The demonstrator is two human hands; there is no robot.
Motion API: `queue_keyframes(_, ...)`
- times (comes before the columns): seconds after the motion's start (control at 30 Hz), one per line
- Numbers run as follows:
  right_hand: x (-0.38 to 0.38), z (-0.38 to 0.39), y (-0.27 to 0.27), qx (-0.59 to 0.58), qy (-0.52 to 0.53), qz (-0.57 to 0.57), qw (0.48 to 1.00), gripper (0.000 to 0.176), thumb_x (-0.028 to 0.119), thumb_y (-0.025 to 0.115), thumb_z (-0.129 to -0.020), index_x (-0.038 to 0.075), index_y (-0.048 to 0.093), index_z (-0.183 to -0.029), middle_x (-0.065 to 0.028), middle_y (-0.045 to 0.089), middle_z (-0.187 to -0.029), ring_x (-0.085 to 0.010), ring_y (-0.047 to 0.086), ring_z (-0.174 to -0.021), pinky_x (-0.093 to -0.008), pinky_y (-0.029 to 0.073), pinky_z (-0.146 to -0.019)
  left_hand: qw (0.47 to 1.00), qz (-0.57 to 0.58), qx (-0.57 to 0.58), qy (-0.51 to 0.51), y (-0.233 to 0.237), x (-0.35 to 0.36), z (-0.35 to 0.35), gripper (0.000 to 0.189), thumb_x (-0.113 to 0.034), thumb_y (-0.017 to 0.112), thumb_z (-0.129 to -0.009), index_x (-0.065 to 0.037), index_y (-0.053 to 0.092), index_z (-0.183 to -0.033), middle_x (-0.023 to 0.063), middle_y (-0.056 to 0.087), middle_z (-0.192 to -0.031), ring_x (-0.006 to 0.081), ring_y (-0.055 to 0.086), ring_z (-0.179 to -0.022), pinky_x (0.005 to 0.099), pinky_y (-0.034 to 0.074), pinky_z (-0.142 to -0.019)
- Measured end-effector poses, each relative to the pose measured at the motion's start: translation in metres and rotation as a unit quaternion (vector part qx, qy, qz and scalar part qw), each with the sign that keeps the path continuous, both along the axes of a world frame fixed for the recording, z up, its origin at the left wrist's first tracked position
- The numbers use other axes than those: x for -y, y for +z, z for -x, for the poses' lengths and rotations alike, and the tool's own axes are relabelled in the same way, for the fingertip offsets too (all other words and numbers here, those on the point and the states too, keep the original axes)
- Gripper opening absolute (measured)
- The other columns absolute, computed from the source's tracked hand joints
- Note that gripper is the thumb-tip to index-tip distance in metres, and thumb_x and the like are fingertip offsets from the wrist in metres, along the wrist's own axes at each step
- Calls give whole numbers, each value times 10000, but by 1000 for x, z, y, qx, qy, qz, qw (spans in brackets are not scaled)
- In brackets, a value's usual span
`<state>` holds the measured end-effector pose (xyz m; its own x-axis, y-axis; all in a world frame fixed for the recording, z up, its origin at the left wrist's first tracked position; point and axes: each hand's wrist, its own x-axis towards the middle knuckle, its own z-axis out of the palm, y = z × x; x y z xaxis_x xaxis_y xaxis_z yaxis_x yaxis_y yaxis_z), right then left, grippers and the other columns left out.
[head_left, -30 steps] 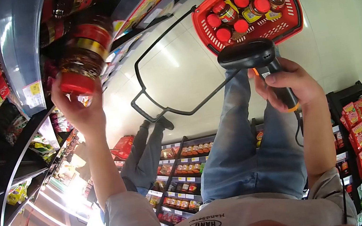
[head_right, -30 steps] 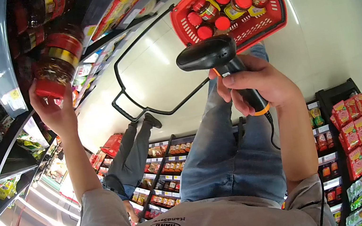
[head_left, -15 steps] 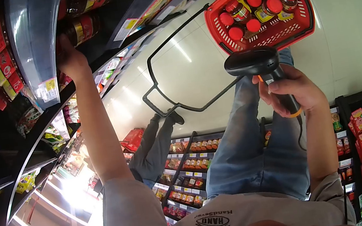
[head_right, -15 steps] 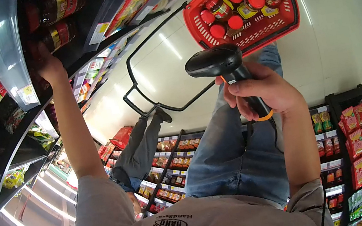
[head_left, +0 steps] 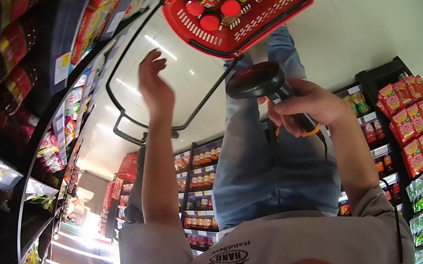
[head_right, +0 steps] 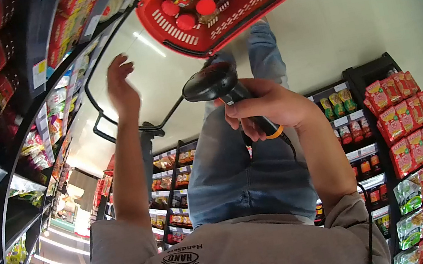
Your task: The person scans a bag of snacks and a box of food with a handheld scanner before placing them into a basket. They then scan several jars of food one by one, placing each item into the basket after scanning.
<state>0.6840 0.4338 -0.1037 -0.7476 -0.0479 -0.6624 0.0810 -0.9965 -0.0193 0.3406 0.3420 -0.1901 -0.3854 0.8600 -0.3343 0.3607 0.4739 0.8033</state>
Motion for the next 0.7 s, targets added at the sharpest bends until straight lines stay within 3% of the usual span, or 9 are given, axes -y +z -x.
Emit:
queue_keyframes(0.03, 2, -6, -3, 3, -2, 8, 1000, 392, 224, 698, -922, 15, 596, -1237, -82, 646, -820, -151, 622, -525, -277, 462, -473, 992, 74, -82, -64, -12, -3, -16, 613, 236, 291, -785, -34, 589, -1247, 124, 638, -1179, 219, 643, -1013, 319, 523, -883)
queue_keyframes(0.1, 5, -16, -8, 5, -5, 17, 1000, 385, 223, 694, -923, 17, 596, -1233, -82, 647, -821, -151, 623, -526, -276, 462, -473, 990, 137, 17, -10, -69, 3, -40, 646, 213, 336, -761, -54, 489, -1329, 136, 583, -1267, 252, 613, -1109, 339, 517, -894)
queue_keyframes(0.23, 11, -36, -29, 10, -6, 32, 999, 358, 215, 686, -928, 24, 596, -1218, -86, 647, -828, -151, 626, -534, -272, 463, -470, 968, 247, -17, -31, -186, -21, -58, 506, -19, 599, -788, -7, 516, -1287, 184, 591, -1289, 357, 602, -1143, 393, 491, -964)
queue_keyframes(0.3, 14, -40, -38, 14, -19, 47, 999, 353, 205, 684, -933, 24, 593, -1221, -87, 648, -835, -151, 630, -541, -272, 463, -467, 959, 264, 81, 59, -219, -51, -65, 655, -239, 754, -813, 38, 503, -1350, 172, 645, -1214, 289, 613, -1131, 400, 502, -940)
queue_keyframes(0.37, 19, -48, -46, 19, -31, 62, 997, 347, 196, 682, -937, 25, 589, -1224, -89, 648, -841, -152, 634, -548, -272, 464, -465, 961, 215, 41, 171, -281, -68, -77, 778, -317, 818, -792, 59, 479, -1381, 187, 629, -1254, 289, 611, -1142, 427, 508, -931)
queue_keyframes(0.43, 23, -56, -54, 18, -42, 65, 997, 357, 179, 682, -945, 25, 574, -1249, -92, 652, -858, -150, 644, -564, -274, 467, -462, 937, 265, 136, 181, -295, -99, -81, 1052, -407, 875, -704, 154, 343, -1418, 276, 515, -1398, 347, 529, -1297, 401, 442, -1066)
queue_keyframes(0.47, 22, -61, -57, 30, -35, 64, 997, 361, 180, 679, -954, 27, 564, -1260, -93, 655, -868, -149, 653, -580, -277, 477, -468, 906, 346, 6, 245, -302, -116, -95, 1283, -469, 916, -633, 93, 173, -1515, 300, 365, -1516, 343, 475, -1352, 426, 452, -1073)
queue_keyframes(0.57, 30, -73, -64, 35, -51, 78, 995, 354, 182, 680, -956, 28, 564, -1253, -88, 659, -871, -147, 655, -585, -278, 483, -471, 846, 428, -119, 295, -286, -141, -123, 1234, -525, 938, -573, 13, 241, -1438, 315, 385, -1418, 407, 511, -1272, 503, 482, -1039)
queue_keyframes(0.7, 42, -91, -58, 44, -57, 75, 995, 338, 179, 695, -948, 37, 567, -1227, -69, 664, -861, -140, 655, -586, -277, 488, -472, 877, 358, -115, 300, -300, -125, -115, 1230, -460, 973, -507, 36, 315, -1420, 270, 486, -1394, 360, 600, -1193, 455, 517, -1021)
